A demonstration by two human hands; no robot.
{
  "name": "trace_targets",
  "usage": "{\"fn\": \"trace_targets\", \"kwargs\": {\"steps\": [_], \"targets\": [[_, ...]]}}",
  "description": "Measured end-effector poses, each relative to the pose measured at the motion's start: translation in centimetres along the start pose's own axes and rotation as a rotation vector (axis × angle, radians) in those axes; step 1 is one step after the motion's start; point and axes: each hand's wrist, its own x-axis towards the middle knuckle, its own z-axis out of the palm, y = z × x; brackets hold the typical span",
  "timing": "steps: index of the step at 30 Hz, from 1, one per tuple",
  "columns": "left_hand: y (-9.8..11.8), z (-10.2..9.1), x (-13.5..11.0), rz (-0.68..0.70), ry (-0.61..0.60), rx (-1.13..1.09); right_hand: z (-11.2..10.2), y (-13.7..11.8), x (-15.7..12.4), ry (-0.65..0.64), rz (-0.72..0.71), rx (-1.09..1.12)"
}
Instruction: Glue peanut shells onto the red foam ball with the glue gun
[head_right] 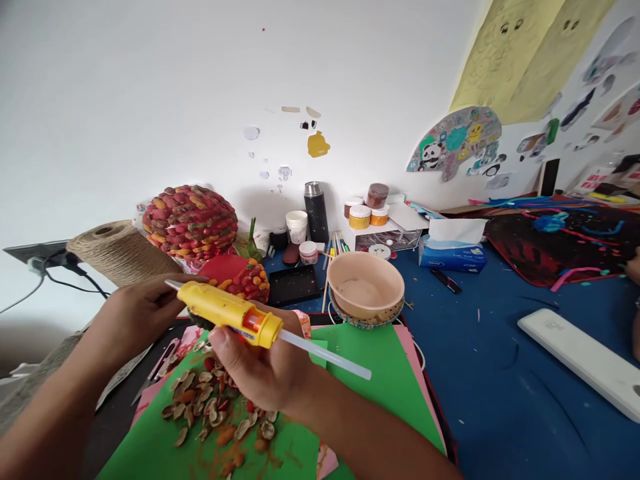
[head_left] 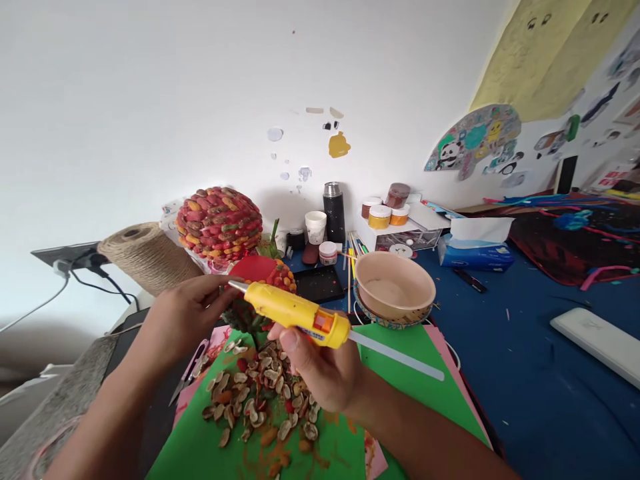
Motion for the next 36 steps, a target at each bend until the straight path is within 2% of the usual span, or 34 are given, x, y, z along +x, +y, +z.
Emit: {"fn": "trace_targets", "kwargs": {"steps": [5, 10, 12, 15, 18, 22, 25, 27, 29, 32, 36], "targets": [[0.2, -0.3, -0.4, -0.076, -0.003, -0.037, 0.1, 0.7, 0.6, 0.054, 0.051, -0.027], [0.3, -1.8, -0.7, -0.152, 0.121, -0.042, 0.2, 0.8, 2.5, 0.074, 0.009, -0.012], [0.9, -2.7, -0.9, -0.103, 0.158, -0.061, 0.0, 1.4, 3.6, 0.082, -0.026, -0.005], [2.4, -3.7, -1.3, 0.031, 0.128, -0.119, -0.5, 3.2, 4.7, 0.135, -0.036, -0.020], [4.0, -3.8, -1.8, 0.133, -0.045, -0.244, -1.1, 5.4, 4.8, 0.228, -0.004, -0.027], [5.6, -2.2, -2.4, 0.258, -0.432, -0.315, -1.8, 7.0, 4.1, 0.224, -0.002, -0.071], [6.1, -0.1, -2.9, 0.283, -0.715, -0.237, -2.1, 7.0, 3.8, 0.259, -0.016, -0.115], [6.2, 1.4, -3.3, 0.248, -0.833, -0.106, -2.1, 6.7, 3.7, 0.250, -0.017, -0.129], [6.1, 2.7, -3.5, 0.219, -0.887, 0.075, -2.1, 6.5, 3.6, 0.221, -0.018, -0.144], [5.8, 3.9, -3.5, 0.204, -0.895, 0.294, -1.9, 6.5, 3.5, 0.194, -0.020, -0.150], [5.8, 4.4, -3.2, 0.185, -0.909, 0.297, -1.7, 6.8, 3.3, 0.189, -0.023, -0.120]]}}
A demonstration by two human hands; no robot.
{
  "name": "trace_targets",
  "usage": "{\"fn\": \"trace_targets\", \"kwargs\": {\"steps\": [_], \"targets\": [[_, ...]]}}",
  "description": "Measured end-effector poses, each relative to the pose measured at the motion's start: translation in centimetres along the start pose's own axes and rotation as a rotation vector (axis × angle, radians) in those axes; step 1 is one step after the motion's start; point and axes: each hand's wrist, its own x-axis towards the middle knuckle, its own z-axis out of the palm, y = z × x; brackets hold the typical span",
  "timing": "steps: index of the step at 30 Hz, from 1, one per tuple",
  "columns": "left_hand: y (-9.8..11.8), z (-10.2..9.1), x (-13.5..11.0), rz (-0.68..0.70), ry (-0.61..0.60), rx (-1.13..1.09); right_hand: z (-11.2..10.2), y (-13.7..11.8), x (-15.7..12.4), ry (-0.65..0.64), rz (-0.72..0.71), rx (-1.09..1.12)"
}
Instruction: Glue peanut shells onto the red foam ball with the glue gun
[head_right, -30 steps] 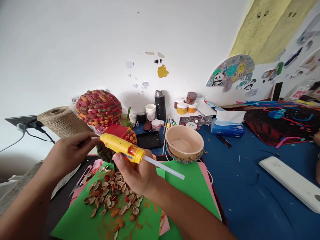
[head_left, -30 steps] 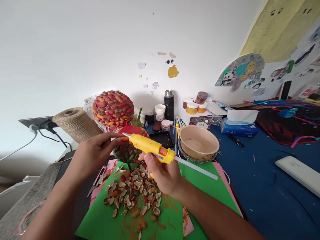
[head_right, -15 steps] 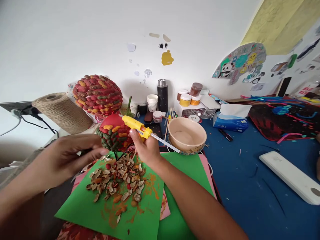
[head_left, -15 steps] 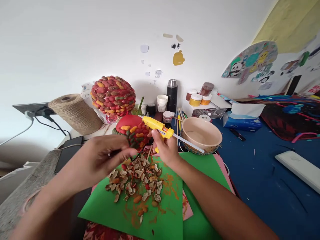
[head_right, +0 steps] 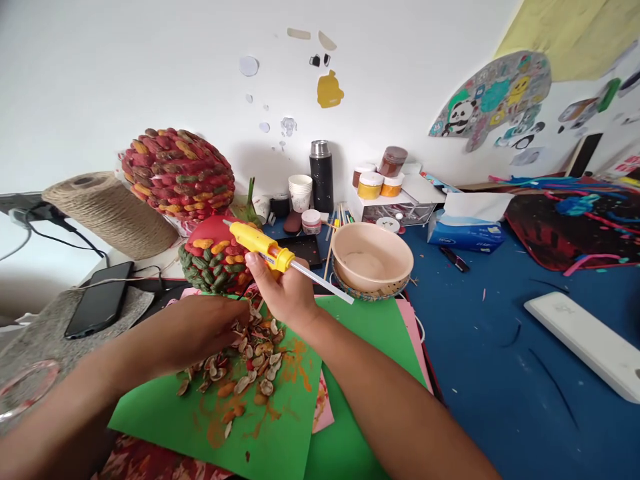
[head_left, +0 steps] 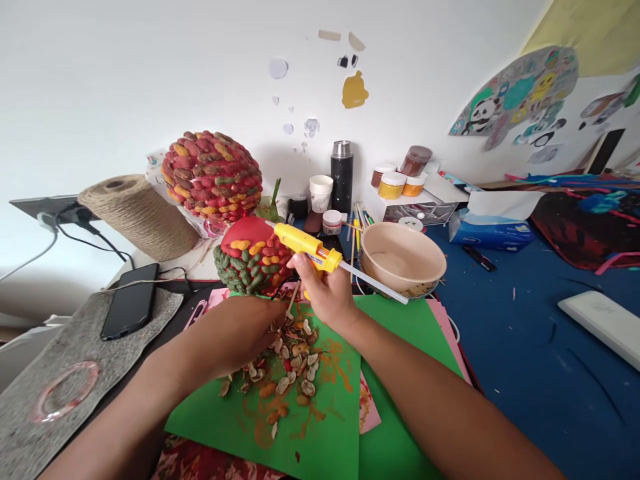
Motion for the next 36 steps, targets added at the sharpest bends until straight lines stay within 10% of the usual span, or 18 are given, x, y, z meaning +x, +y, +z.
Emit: {"fn": "trace_targets", "kwargs": {"steps": [18, 36], "targets": [[-0.4, 0.4, 0.3, 0.030, 0.041, -0.175, 0.0, 0.0, -0.2, -0.016, 0.061, -0.057], [-3.1, -3.4, -2.5, 0.161, 0.176, -0.613, -0.5, -0.4, 0.1, -0.003, 0.063, -0.060]]}}
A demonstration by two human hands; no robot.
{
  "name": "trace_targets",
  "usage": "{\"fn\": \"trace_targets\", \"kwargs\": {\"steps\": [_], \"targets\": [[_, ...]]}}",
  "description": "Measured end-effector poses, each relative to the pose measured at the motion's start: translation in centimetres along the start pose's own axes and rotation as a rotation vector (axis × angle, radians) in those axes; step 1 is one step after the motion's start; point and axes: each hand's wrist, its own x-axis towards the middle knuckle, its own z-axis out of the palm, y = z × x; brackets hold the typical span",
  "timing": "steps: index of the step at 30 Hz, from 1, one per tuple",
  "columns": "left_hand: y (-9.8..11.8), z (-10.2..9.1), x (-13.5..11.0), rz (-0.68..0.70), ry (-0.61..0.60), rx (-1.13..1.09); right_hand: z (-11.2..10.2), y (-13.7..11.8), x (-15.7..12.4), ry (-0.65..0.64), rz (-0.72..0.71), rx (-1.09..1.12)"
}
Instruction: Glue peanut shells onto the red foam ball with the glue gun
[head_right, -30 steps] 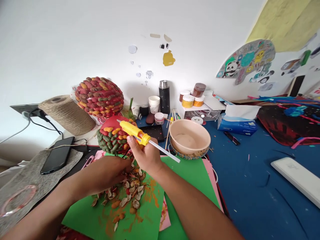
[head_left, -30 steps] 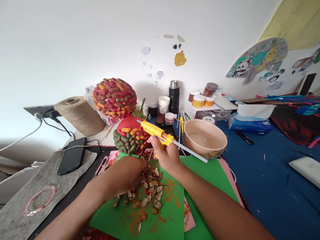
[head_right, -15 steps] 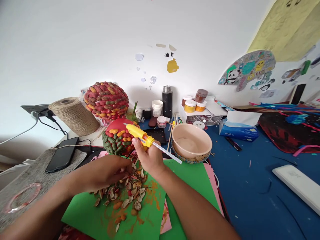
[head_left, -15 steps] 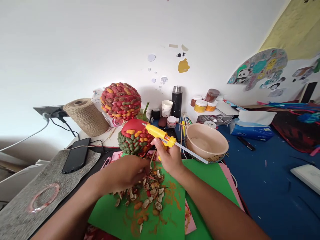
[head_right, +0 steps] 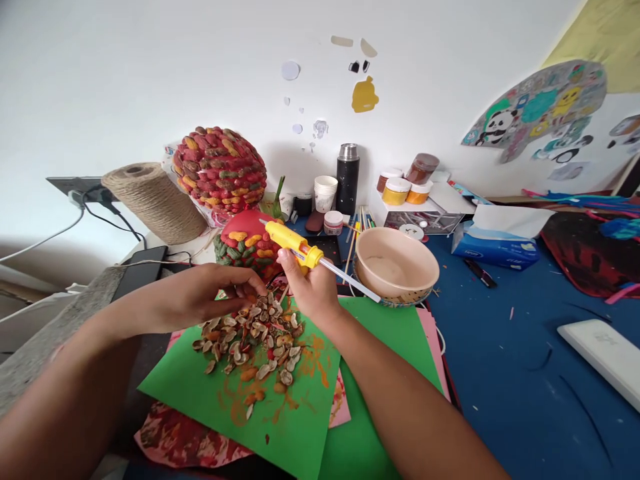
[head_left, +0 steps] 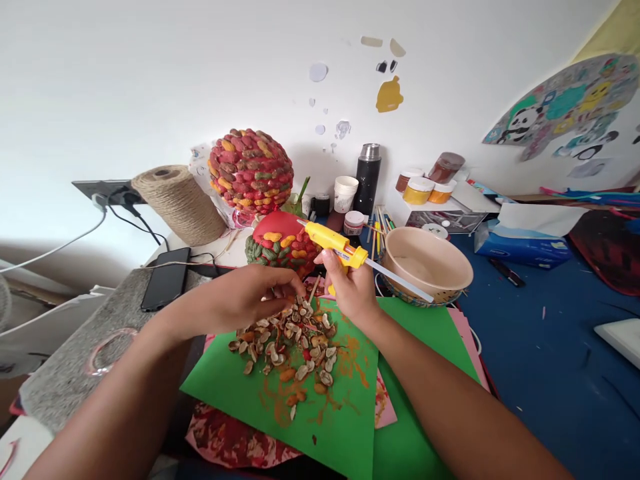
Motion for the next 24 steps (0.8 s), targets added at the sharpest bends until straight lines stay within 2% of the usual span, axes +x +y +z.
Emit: {"fn": "trace_targets", "kwargs": {"steps": [7, 13, 15, 20, 22, 24], "targets": [[0.1, -0.2, 0.0, 0.000, 0.108, -0.216, -0.1, -0.2, 0.0, 0.036, -0.001, -0.001], [0.4, 0.0, 0.3, 0.076, 0.197, -0.303, 0.0, -0.5, 0.0, 0.033, -0.004, 0.003], [0.7, 0.5, 0.5, 0.042, 0.168, -0.374, 0.0, -0.6, 0.0, 0.054, -0.004, 0.023], [1.5, 3.5, 1.4, -0.077, -0.049, -0.624, -0.1, -0.7, 0.2, 0.087, -0.052, 0.004], [1.5, 4.6, 1.9, -0.068, -0.078, -0.647, -0.2, -0.8, 0.3, 0.092, -0.067, 0.001], [1.4, 5.1, 2.1, -0.040, -0.055, -0.651, -0.2, -0.8, 0.3, 0.101, -0.068, 0.005]]}}
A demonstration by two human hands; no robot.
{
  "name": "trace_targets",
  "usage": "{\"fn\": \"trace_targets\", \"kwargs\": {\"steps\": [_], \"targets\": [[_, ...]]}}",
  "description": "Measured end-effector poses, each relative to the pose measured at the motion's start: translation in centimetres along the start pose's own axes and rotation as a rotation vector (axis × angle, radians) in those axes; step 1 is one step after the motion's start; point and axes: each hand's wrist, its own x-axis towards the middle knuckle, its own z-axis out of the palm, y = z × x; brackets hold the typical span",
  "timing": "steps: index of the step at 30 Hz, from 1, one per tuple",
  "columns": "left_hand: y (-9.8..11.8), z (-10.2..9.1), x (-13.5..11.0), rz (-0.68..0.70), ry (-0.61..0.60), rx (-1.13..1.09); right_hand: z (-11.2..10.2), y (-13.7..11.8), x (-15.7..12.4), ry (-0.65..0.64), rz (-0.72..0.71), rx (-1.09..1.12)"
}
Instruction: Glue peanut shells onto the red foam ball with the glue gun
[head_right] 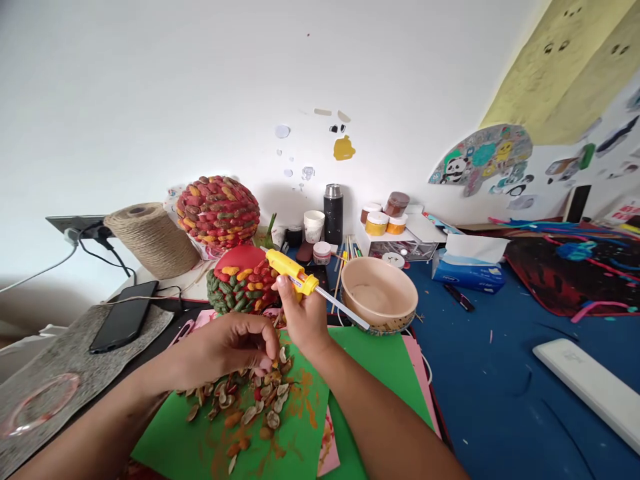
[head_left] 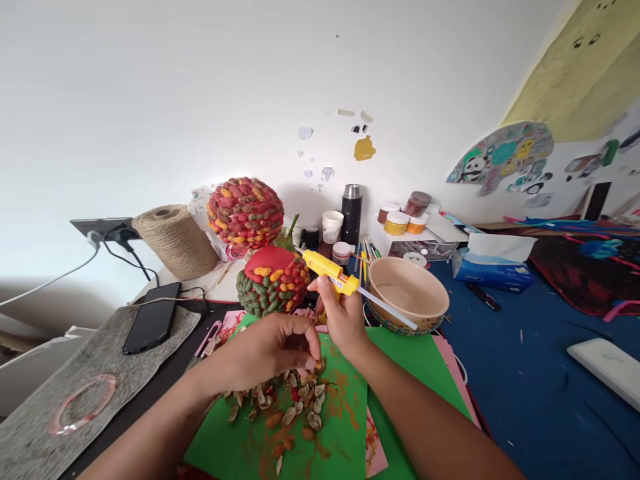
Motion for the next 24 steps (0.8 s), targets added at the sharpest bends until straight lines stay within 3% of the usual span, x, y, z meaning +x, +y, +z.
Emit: {"fn": "trace_targets", "kwargs": {"steps": [3, 11, 17, 24], "targets": [[-0.1, -0.5, 0.1, 0.079, 0.117, -0.089, 0.1, -0.1, 0.0, 0.008, 0.016, 0.016], [-0.4, -1.4, 0.8, 0.253, 0.582, -0.381, 0.6, -0.5, -0.4, -0.047, 0.142, 0.224], [-0.8, -0.5, 1.3, 0.273, 0.638, -0.363, 0.7, -0.4, -0.6, -0.089, 0.167, 0.244], [-1.0, 0.3, 1.2, 0.339, 0.741, -0.003, 0.8, -0.7, -0.8, -0.060, 0.131, 0.136]]}}
